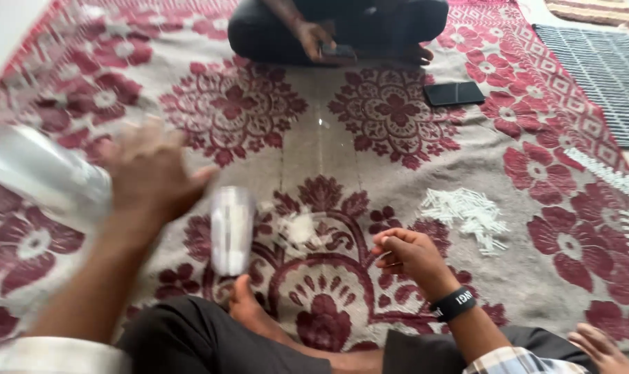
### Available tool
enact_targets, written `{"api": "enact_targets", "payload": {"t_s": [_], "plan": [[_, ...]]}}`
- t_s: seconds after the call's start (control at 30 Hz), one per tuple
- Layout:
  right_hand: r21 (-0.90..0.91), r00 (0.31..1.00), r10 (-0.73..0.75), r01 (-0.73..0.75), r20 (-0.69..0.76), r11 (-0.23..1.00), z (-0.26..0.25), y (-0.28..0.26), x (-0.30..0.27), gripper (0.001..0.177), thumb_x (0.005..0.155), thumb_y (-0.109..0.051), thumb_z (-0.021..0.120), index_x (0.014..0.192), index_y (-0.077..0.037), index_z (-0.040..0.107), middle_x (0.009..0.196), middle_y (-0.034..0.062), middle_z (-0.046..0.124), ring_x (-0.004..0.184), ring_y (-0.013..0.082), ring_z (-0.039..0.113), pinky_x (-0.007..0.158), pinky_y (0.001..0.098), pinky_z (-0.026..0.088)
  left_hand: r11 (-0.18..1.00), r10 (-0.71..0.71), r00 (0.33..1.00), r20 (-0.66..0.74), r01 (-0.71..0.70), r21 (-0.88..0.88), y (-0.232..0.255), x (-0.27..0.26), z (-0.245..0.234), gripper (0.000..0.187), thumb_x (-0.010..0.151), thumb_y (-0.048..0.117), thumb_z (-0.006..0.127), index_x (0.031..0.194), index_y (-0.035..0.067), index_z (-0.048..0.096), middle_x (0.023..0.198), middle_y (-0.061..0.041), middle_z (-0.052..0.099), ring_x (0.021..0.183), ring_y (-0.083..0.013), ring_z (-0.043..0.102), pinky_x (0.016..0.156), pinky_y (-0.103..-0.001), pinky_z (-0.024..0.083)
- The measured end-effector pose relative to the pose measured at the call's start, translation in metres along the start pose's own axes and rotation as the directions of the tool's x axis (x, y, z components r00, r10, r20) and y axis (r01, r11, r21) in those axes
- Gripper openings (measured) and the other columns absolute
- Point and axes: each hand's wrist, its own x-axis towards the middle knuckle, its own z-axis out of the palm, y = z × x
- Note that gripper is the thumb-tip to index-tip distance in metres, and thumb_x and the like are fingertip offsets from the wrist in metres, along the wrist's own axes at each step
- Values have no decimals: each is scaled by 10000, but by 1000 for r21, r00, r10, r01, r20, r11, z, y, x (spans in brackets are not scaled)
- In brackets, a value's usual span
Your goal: Manually applying small 'OUCO' logo stickers to clear plastic cups while sitting on the floor.
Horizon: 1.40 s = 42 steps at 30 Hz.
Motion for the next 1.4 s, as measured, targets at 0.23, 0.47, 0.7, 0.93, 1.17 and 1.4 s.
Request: {"api": "enact_targets", "payload": {"t_s": [0.23,0.47,0.7,0.93,1.17,1.4], "plan": [[121,992,39,-53,117,991,6,11,-10,274,1013,-196,532,1086,13,695,918,108,755,731,191,712,653,352,609,632,-179,948,263,316,-708,91,-3,77,426,892,405,622,1205,117,650,1235,-138,624,1099,-310,591,887,-458,516],[378,989,35,-89,146,921,39,0,-7,369,990,-156,345,1131,21,637,960,151,747,779,238,731,687,377,608,270,-339,872,354,450,-851,59,24,54,321,835,300,645,1089,105,673,1053,-122,683,966,-259,650,850,-410,551],[-222,941,-317,286,-120,932,108,5,59,346,1040,-155,430,980,9,729,831,183,697,689,252,647,528,384,502,-133,-618,750,235,195,-972,21,31,50,216,788,229,672,894,51,734,837,-59,742,783,-173,699,788,-331,546],[-930,708,-607,228,362,-289,148,38,110,297,975,-303,566,846,-89,727,862,78,723,766,212,665,667,359,573,-513,-572,717,398,67,-856,2,32,46,151,798,156,639,881,33,663,732,-45,628,587,-107,550,559,-280,485],[-965,741,-636,263,215,-20,161,23,83,271,771,-251,648,960,-100,770,973,122,748,858,280,680,786,489,538,-606,-536,739,409,1,-796,4,29,35,60,799,94,611,840,59,639,694,-16,586,539,-63,502,511,-235,451],[-724,956,-268,97,-124,683,251,-34,36,662,838,-515,641,1360,-123,528,1125,55,754,857,212,767,704,370,626,-618,-561,715,418,-26,-786,6,32,44,67,770,63,610,834,72,627,685,-15,573,498,-66,462,460,-227,414]]}}
